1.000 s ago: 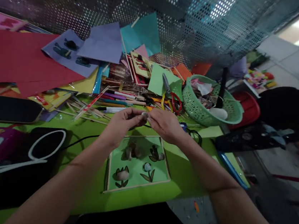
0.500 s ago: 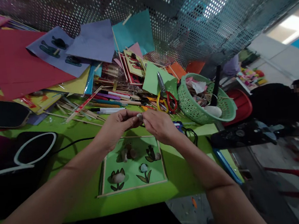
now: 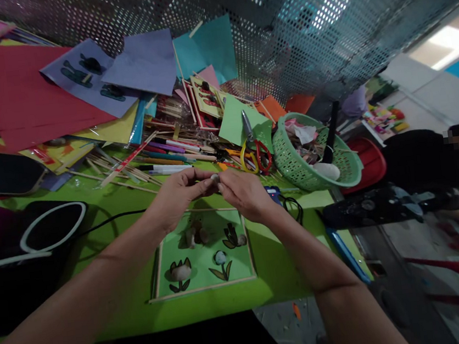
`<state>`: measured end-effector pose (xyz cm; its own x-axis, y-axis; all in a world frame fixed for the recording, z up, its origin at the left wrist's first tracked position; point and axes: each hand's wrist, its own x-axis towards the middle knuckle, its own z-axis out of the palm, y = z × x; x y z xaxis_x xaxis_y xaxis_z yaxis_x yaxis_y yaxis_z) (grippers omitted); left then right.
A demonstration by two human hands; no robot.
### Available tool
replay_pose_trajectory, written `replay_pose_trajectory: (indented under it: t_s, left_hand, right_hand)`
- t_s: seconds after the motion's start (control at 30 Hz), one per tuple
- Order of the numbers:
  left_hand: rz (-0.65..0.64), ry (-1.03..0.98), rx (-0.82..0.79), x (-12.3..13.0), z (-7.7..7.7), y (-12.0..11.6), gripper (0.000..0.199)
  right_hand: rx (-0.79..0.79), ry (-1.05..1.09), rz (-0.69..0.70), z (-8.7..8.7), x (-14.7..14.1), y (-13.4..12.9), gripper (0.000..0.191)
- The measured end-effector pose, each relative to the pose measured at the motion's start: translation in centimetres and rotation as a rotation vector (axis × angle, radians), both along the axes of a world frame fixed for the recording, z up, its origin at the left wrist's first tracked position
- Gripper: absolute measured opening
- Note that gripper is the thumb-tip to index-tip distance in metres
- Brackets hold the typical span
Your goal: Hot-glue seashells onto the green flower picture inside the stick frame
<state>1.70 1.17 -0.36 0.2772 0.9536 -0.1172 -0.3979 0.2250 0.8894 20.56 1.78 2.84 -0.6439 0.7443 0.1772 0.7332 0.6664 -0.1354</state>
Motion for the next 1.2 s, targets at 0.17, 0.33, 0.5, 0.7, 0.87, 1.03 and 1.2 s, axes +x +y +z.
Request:
replay_pose_trajectory:
  t_s: [0.17, 0.33, 0.5, 0.7, 0.87, 1.03, 1.2]
  left_hand:
    - [-0.023, -0.036, 0.004, 0.07, 0.21, -0.04, 0.038]
    - [-0.008, -0.007, 0.06, 0.16, 0.51, -0.19, 0.043]
    - [0.02, 0.031, 0.094, 0.3, 0.26, -0.18, 0.042]
    - [0.027, 0.046, 0.105, 0.37, 0.12, -0.27, 0.04]
    - [0.035, 0.049, 0.111, 0.44, 0.14, -0.24, 0.038]
    - [0.035, 0.056, 0.136, 0.37, 0.2, -0.21, 0.035]
    - [0.064, 0.114, 0.181, 0.54, 0.19, -0.46, 0.033]
  right_hand:
    - [-0.097, 0.132, -0.043, 0.38, -0.01, -0.04, 0.027]
    - [-0.184, 0.242, -0.053, 0.65, -0.12, -0.27, 0.031]
    - [-0.23, 0.271, -0.088, 0.74, -0.29, -0.32, 0.039]
    - [-0.252, 0.222, -0.09, 0.91, -0.28, -0.35, 0.034]
    - [-0.29, 0.257, -0.103, 0.75, -0.2, -0.36, 0.031]
    - [-0.412, 0.424, -0.048, 0.27, 0.12, 0.03, 0.037]
    - [-0.473, 0.465, -0.074, 0.27, 0.05, 0.05, 0.042]
